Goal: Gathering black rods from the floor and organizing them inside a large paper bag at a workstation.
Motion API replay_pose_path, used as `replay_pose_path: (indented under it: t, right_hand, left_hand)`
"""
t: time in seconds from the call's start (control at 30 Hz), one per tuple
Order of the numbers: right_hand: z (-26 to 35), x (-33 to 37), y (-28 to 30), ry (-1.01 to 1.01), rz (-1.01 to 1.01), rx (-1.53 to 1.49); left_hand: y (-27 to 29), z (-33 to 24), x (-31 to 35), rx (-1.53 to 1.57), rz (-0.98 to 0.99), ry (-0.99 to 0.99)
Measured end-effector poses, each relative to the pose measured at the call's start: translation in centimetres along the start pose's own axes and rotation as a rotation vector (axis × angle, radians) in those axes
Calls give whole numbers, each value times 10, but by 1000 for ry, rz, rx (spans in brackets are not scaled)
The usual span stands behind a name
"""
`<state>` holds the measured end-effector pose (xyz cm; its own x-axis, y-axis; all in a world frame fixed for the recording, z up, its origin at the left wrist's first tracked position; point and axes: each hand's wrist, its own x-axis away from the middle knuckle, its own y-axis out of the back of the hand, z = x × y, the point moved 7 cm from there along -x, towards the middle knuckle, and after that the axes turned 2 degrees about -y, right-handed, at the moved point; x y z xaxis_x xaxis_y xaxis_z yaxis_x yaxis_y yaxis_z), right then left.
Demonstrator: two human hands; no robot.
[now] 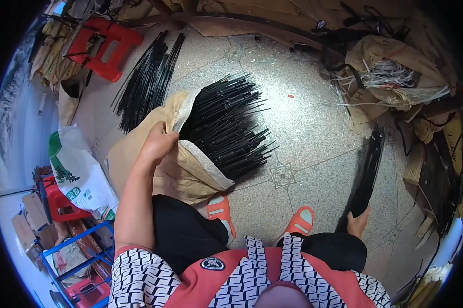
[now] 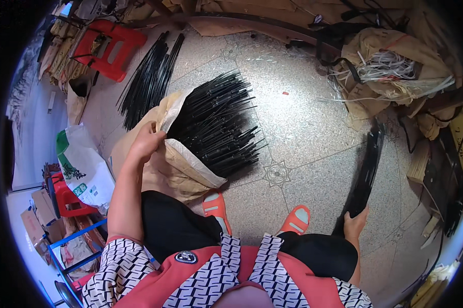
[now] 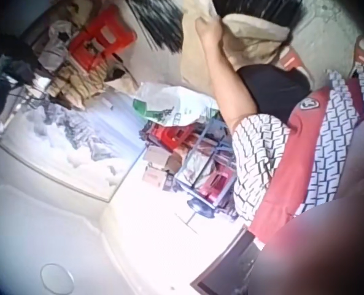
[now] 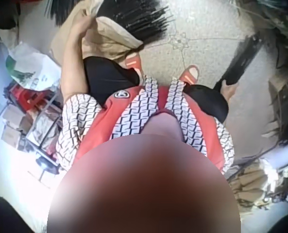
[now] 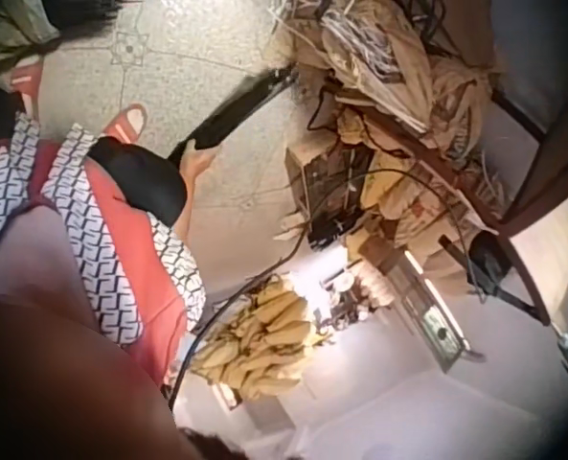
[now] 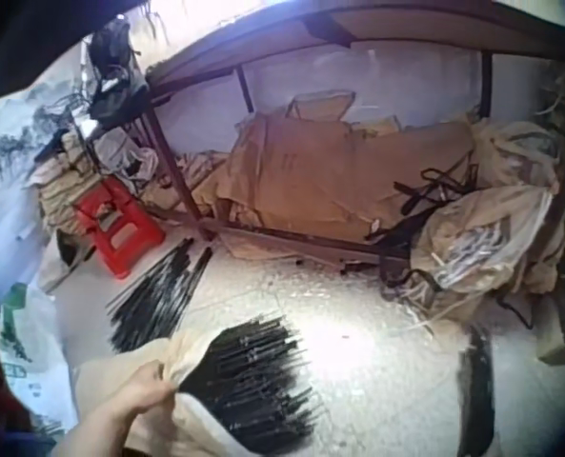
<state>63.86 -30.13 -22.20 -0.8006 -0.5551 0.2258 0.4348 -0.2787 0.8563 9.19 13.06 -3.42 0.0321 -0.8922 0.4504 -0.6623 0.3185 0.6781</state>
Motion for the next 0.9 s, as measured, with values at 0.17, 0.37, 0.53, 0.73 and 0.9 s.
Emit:
replay_pose_path:
  t: [0.17,0.37,0.53,0.73,0.9]
  right_hand:
    - [115,7,43,382,93,-10]
    - [290,5,65,1005,105,357]
    - [408,12,59,1467,-8,696]
    - [490,41,40,1699,20,808]
    - [510,49,20,1712,104,855]
  left_hand:
    - [1,1,8,-86,19,-63]
    - [6,-3,18,-121,-7,-74]
    - [8,-12,22,-102,-91,-119]
    - [11,2,11,-170,-136,-158]
    - [13,-10,16,-180,-165,-183]
